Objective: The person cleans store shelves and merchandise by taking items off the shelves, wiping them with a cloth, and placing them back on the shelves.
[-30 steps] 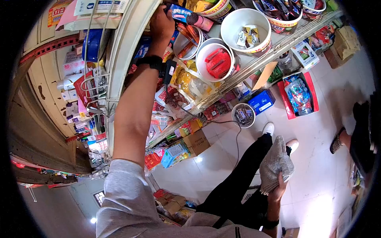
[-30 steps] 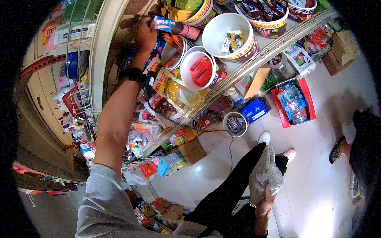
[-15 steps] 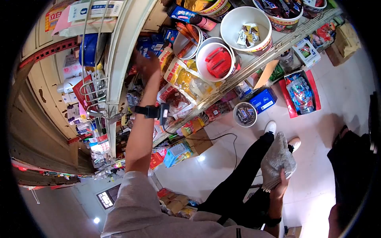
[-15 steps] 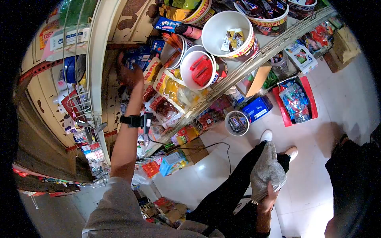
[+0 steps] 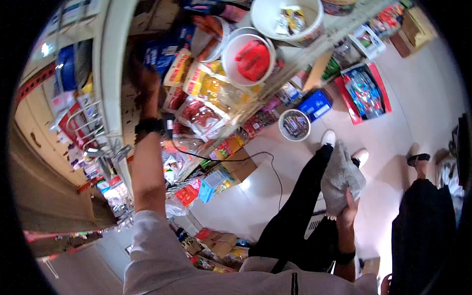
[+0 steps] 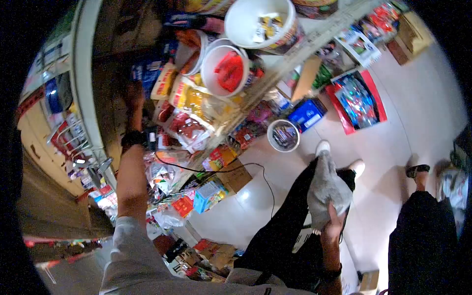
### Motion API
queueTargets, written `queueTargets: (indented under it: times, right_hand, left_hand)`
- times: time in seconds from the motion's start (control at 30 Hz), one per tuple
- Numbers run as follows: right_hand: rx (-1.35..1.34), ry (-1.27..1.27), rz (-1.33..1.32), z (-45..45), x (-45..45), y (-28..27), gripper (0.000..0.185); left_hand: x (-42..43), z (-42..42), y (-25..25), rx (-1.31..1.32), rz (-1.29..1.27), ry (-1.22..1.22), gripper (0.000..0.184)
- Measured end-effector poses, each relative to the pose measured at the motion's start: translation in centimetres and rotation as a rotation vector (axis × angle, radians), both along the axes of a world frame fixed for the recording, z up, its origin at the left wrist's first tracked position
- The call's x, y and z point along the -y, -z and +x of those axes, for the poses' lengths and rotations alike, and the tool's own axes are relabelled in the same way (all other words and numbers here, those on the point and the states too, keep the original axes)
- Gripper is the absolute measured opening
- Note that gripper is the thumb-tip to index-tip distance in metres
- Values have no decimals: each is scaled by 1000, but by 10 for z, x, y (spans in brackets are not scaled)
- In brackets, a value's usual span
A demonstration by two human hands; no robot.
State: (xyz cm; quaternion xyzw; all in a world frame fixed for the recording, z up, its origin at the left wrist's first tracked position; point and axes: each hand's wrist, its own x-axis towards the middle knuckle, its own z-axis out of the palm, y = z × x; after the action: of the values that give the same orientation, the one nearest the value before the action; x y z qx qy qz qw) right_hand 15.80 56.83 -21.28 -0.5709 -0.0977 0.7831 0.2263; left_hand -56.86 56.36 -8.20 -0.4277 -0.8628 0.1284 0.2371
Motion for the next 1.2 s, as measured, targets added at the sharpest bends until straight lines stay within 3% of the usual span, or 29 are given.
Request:
queueTargets:
  times: [0.17,0.3,0.37,0.43,0.53,0.63,0.77,0.9,0.97,1.03,1.1,1.17,1.2]
  right_hand:
    - [-87,-6,-36,-11,-1,-2,57]
    - [-105,10,-55,-15,-1,-4,56]
    - [-151,1,-10,-18,-2,-7,51]
    - [-215,-39,61,-25,-7,-14,54]
    - [-228,-129,90,-52,-27,-40,52]
    - [-356,-111,244,-87,-45,-57,47]
    - [-253,-310,484,-103,-66,-72,36]
    - [-232,-410,419,-83,-65,-72,35]
    - [-128,-529,699,-69,-49,-57,45]
    - [-201,-481,594,-54,-37,-61,44]
    - [-262,-462,405,-43,-20,-61,46]
    - [-278,-337,302,-39,-8,-62,44]
    - [-364,-138,150,-39,-5,-59,47]
  left_hand:
    - [19,48,-13,-94,166,113,66]
    - [41,154,-24,-231,150,221,61]
    - [54,231,-28,231,278,107,56]
    - [30,305,-37,370,252,337,55]
    - [11,392,-31,1108,239,-67,62]
    - [2,430,5,1709,332,-212,71]
    - [-17,467,23,1826,429,-226,73]
    - [-30,469,23,1950,463,-266,68]
    - [-32,466,22,2060,621,-381,62]
    - [-40,461,15,2110,629,-374,56]
    - [-46,460,13,2331,521,-377,53]
    - [-45,470,17,2305,427,-415,57]
    - [-44,477,19,2267,386,-425,61]
